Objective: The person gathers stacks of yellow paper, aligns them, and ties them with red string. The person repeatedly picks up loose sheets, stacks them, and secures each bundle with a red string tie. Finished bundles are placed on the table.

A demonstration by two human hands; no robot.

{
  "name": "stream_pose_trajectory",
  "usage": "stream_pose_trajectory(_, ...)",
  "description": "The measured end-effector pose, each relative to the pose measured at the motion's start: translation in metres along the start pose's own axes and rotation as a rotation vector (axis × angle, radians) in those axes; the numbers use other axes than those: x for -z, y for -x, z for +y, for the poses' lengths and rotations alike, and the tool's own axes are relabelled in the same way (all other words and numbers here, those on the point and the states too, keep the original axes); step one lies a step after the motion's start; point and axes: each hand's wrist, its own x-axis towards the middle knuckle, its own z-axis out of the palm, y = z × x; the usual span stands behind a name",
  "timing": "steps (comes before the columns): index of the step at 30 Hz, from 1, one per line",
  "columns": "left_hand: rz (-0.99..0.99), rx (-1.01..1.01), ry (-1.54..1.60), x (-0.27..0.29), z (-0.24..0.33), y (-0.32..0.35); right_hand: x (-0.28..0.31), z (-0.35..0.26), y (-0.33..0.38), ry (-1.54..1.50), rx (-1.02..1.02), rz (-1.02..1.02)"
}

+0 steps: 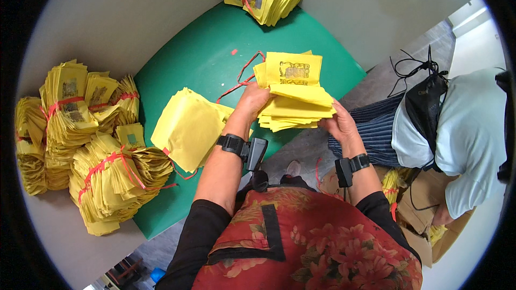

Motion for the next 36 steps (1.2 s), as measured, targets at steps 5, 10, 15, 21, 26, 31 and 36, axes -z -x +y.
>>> stream_pose_trajectory(5, -0.056, 0.111, 0.044, -0.007, 0.001, 0.021, -0.019, 0.001, 0.008, -0.07, -0.068, 0.001)
stream_pose_trajectory(10, -0.066, 0.09, -0.1, -0.01, 0.0, 0.034, -0.016, 0.009, 0.014, -0.252, -0.062, -0.092)
stream_pose_trajectory(15, -0.078, 0.037, -0.251, -0.013, 0.002, 0.045, -0.011, 0.012, 0.018, -0.436, -0.075, -0.199)
stream_pose_trajectory(21, -0.068, 0.008, -0.277, -0.02, 0.0, 0.053, -0.02, 0.016, 0.028, -0.122, -0.103, -0.047)
stream_pose_trajectory(26, -0.039, 0.035, -0.385, -0.023, 0.0, 0.061, -0.025, 0.02, 0.031, -0.034, -0.109, 0.003)
stream_pose_trajectory(31, -0.148, -0.07, -0.356, -0.019, -0.005, 0.072, -0.015, 0.025, 0.03, -0.083, -0.136, 0.028)
stream_pose_trajectory(36, -0.247, 0.019, -0.167, -0.009, -0.011, 0.082, -0.01, 0.033, 0.035, -0.107, -0.068, 0.06)
